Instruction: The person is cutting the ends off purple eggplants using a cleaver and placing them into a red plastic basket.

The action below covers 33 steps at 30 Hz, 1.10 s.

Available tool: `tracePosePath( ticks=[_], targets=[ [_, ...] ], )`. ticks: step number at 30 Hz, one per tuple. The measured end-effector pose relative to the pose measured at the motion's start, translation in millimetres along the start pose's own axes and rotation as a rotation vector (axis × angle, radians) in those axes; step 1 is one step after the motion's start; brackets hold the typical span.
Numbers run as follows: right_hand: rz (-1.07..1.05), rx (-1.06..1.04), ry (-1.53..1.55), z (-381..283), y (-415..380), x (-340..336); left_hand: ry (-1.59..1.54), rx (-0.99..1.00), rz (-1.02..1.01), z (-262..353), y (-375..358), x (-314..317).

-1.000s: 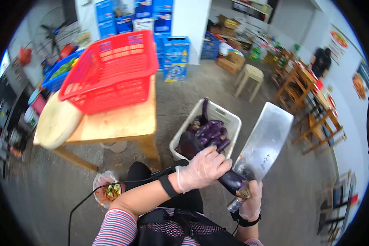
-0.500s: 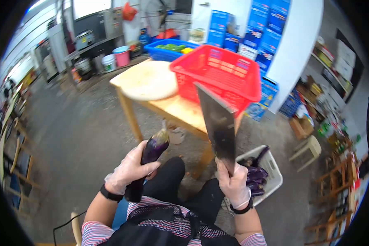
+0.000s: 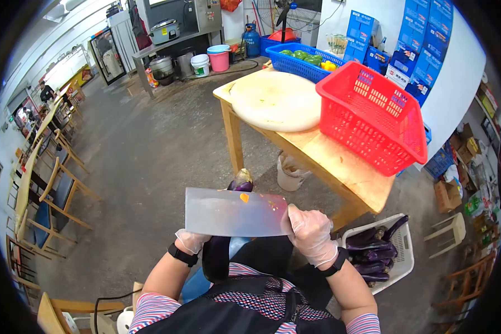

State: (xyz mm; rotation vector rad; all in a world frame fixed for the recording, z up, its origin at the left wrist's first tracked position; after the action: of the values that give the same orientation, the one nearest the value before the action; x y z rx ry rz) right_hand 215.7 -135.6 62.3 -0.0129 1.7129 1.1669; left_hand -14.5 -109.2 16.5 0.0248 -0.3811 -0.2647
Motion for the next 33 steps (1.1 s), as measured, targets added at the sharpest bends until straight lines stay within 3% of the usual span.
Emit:
tracePosePath(
  ticks=[5, 12, 14, 15, 19, 22, 24, 25, 28, 30, 31, 33],
  targets=[
    [-0.100, 0.046, 0.003, 0, 4, 38, 0.554, 0.041, -0.088, 17, 13, 0],
    [-0.155, 0.082, 0.041, -2, 0, 73, 0.326, -0.107, 0.004, -25, 14, -31],
    [-0.190, 0.075, 0.054, 3, 0, 82, 0.029, -0.590, 0.140, -42, 1, -34],
    [-0.228, 0.073, 0.066, 6, -3, 83, 0.025, -0.607, 0.129, -46, -1, -33],
    [-0.289, 0.061, 0.080, 10, -9, 99, 0.216, -0.506, 0.159, -44, -1, -46],
    [-0.317, 0.108, 0.108, 15, -21, 116, 0.217, -0.655, 0.151, -57, -8, -55],
    [-0.340, 0.133, 0.147, 15, -24, 119, 0.454, -0.406, 0.015, -60, -2, -61],
    [-0.367, 0.163, 0.181, 17, -25, 121, 0.456, -0.408, 0.022, -58, -3, -61],
    [-0.384, 0.184, 0.175, 22, -26, 119, 0.380, -0.464, 0.005, -48, -5, -53],
    [-0.404, 0.214, 0.209, 22, -22, 115, 0.206, -0.655, 0.089, -40, -11, -42],
    [-0.420, 0.241, 0.242, 24, -19, 114, 0.209, -0.650, 0.091, -50, -9, -51],
    [-0.451, 0.287, 0.295, 23, -12, 113, 0.683, -0.420, 0.093, -66, 0, -78]
  ],
)
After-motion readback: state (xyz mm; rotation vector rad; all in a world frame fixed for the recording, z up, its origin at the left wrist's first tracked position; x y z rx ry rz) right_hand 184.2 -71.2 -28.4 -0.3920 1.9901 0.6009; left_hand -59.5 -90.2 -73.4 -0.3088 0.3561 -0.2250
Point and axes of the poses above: each hand's wrist, its own y-axis towards the middle knuckle, its own x-axis out of the palm, z = x × y, the point moved 6 cm from there along y, towards the middle knuckle, and after that the axes turned 4 degrees about -x, right-handed, at the moved point
